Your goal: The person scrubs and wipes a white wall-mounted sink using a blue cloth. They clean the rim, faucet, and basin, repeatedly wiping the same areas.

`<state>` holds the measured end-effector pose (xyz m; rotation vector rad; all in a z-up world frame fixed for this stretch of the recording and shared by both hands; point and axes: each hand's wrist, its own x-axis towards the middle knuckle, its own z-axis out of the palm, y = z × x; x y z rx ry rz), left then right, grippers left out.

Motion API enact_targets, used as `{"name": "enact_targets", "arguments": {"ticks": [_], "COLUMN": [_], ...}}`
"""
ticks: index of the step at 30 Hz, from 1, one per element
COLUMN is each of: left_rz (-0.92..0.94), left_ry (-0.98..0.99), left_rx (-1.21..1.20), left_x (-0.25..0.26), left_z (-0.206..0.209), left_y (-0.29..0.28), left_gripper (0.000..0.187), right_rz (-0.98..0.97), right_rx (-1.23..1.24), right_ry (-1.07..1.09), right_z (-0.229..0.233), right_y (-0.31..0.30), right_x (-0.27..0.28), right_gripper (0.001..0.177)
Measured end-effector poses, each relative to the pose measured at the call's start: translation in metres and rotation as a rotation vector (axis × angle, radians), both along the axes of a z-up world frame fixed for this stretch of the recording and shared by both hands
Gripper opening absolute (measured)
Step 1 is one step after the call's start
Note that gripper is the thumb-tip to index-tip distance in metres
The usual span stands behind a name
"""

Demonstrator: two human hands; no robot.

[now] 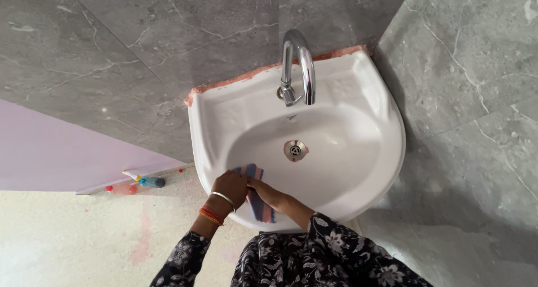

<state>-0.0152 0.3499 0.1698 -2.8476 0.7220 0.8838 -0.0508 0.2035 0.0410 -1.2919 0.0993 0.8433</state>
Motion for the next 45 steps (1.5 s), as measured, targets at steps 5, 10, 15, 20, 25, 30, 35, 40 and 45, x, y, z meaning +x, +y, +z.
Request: {"name": "enact_targets", "arguments": {"ticks": [5, 10, 15, 20, 25, 30, 35, 40, 45], "left_rz": [-0.228, -0.318, -0.45, -0.491, -0.526, -0.525, -0.386, -0.354, -0.231], "left_ry": [-0.195, -0.265, -0.367, -0.594, -0.6, -0.53, -0.468, -0.482, -0.471], "left_rx": [0.04, 0.219, 0.405, 0.218, -0.172, -0.271, -0.243, 0.009, -0.022], "left_x": [0.028, 0.056, 0.075, 0.086, 0.087, 0.086, 0.084, 0.065, 0.05], "left_z": [-0.026, -0.048, -0.045, -0.035, -0.03, -0.03, -0.031, -0.029, -0.027], "left_y": [0.01, 0.002, -0.023, -0.033, -0.047, -0.068, -0.049, -0.013, -0.01], "left_gripper": [0.045, 0.06, 0.067, 0.064, 0.062, 0.059, 0.053, 0.059, 0.066], "right_rz": [-0.309, -0.559, -0.803, -0.974, -1.064, -1.096, -0.981, -0.76, -0.667], "right_rx": [0.359, 0.613, 0.72, 0.821, 0.866, 0.802, 0.615, 0.389, 0.312], "right_ry": [0.249, 0.202, 0.189, 0.148, 0.169, 0.129, 0.096, 0.168, 0.218], "right_z": [0.012, 0.011, 0.007, 0.028, 0.045, 0.038, 0.021, 0.015, 0.017], "right_y": [0.017, 0.027, 0.027, 0.015, -0.018, -0.041, -0.01, 0.031, 0.027], "right_x": [0.027, 0.057, 0.078, 0.095, 0.101, 0.106, 0.108, 0.106, 0.11], "right_gripper": [0.047, 0.051, 0.045, 0.045, 0.048, 0.052, 0.07, 0.084, 0.086]}}
